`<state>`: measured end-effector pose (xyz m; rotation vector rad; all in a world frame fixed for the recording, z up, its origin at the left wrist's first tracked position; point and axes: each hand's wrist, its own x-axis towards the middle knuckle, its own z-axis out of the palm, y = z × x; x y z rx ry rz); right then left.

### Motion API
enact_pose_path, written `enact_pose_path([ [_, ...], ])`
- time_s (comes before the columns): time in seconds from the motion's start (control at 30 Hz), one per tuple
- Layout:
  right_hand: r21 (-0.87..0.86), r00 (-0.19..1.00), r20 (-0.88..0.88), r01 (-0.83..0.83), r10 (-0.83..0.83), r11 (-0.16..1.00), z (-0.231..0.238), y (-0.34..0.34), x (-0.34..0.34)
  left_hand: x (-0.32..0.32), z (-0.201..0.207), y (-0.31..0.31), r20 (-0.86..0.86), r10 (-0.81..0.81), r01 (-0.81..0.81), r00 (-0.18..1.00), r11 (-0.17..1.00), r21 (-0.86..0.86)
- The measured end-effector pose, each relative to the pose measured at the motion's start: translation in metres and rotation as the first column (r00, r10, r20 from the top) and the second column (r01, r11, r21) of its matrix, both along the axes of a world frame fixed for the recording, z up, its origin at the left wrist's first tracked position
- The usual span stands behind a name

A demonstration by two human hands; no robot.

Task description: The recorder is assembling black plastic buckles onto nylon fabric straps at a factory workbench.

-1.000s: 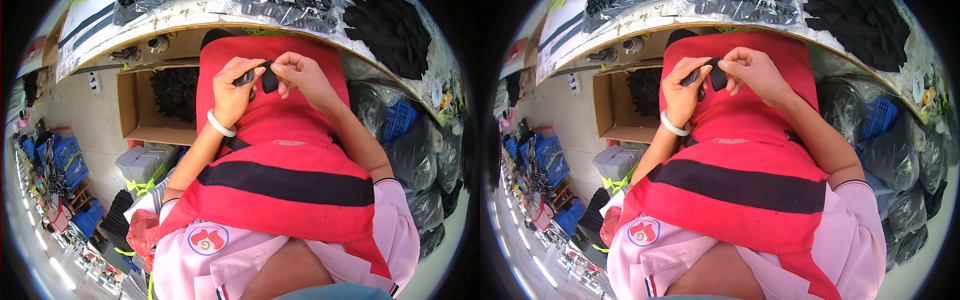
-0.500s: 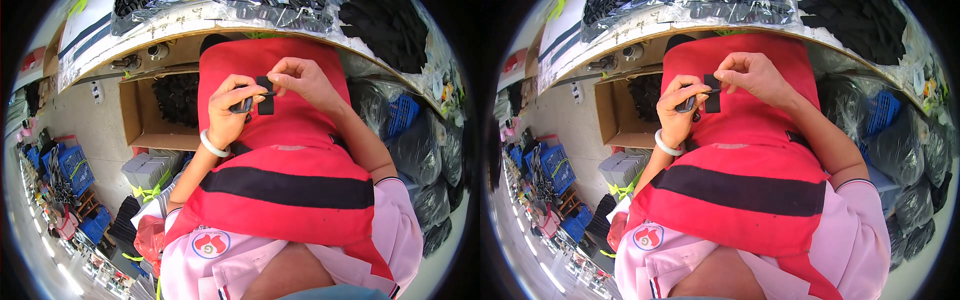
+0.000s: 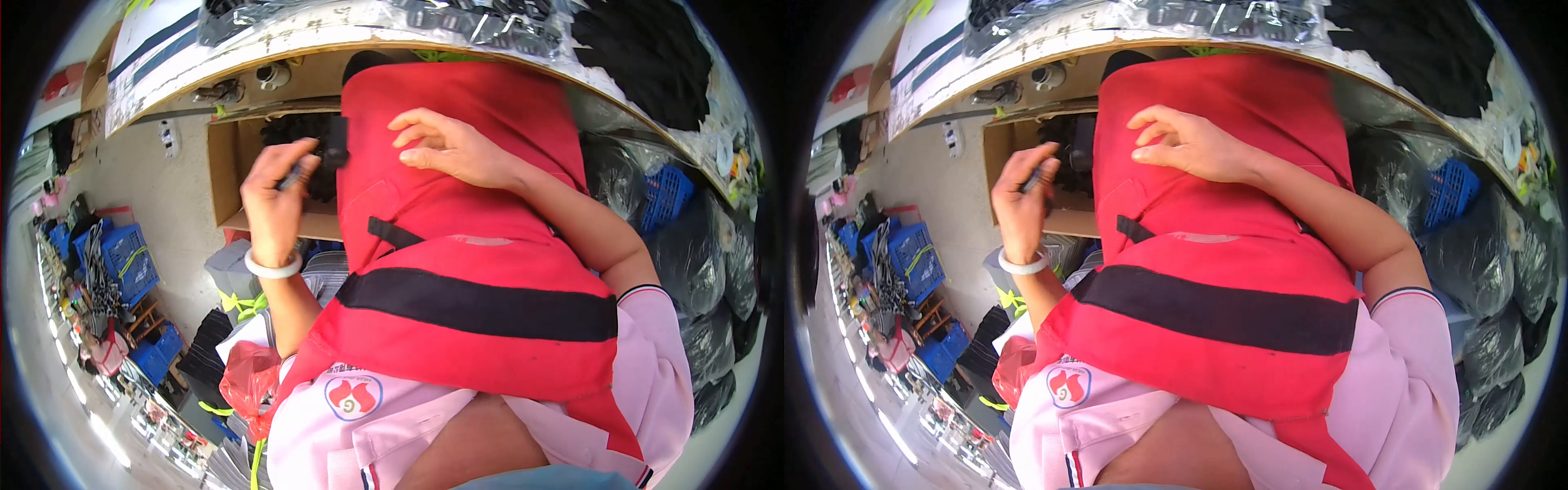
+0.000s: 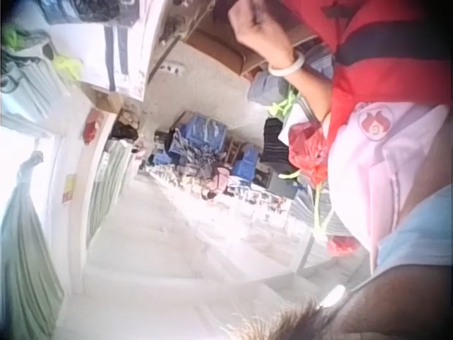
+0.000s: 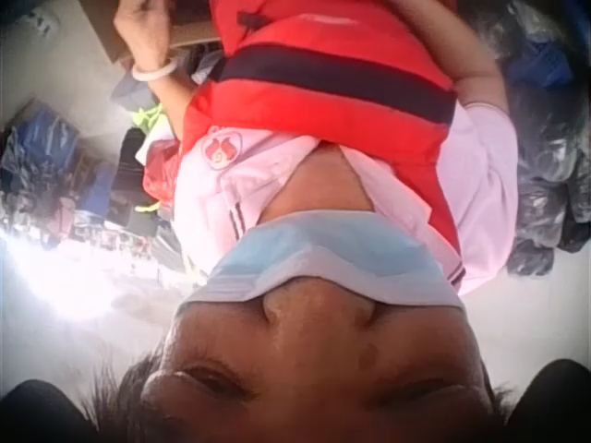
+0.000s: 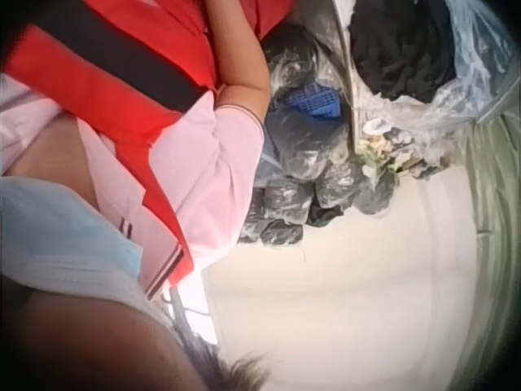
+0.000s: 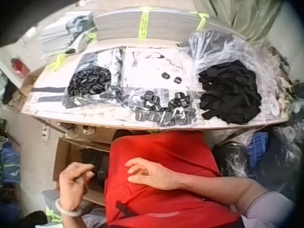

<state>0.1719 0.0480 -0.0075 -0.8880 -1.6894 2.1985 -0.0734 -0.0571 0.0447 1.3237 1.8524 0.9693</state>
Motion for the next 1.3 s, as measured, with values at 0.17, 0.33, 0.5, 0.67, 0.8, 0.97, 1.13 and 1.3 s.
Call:
enact_pose_path([
  [0.17,0.178,0.996,0.089,-0.034,0.018,0.984,0.006,0.002,0.000,-0.003,0.000,-0.007,0.162,0.104,-0.067,0.981,0.974,-0.217],
  [0.33,0.610,1.000,0.021,-0.029,0.020,0.792,0.015,-0.004,-0.006,0.080,-0.049,0.011,0.583,-0.095,0.211,0.807,0.968,-0.134],
  [0.5,0.250,0.974,0.159,0.117,-0.160,0.961,0.016,0.018,0.026,0.085,-0.059,0.035,0.736,-0.040,0.186,0.675,0.976,-0.117],
  [0.67,0.174,0.967,0.238,0.045,-0.087,0.984,0.012,0.018,0.037,0.079,-0.063,0.049,0.382,-0.373,0.386,0.846,0.921,0.044],
  [0.8,0.535,0.974,0.221,-0.088,-0.038,0.840,0.002,0.021,0.052,0.098,-0.075,0.059,0.384,-0.432,0.440,0.816,0.895,0.071],
  [0.97,0.818,0.835,0.236,0.106,-0.497,0.566,0.031,0.080,0.108,0.089,-0.083,0.056,0.924,0.098,0.380,0.371,0.891,-0.247],
  [1.13,0.980,0.694,-0.008,-0.139,-0.720,-0.145,0.033,0.179,0.181,0.100,-0.082,0.066,0.944,0.301,0.306,0.138,0.893,-0.330],
  [1.3,0.814,0.749,0.138,-0.459,-0.648,-0.357,0.040,0.217,0.173,0.106,-0.085,0.066,0.945,0.242,0.361,0.219,0.880,-0.309],
])
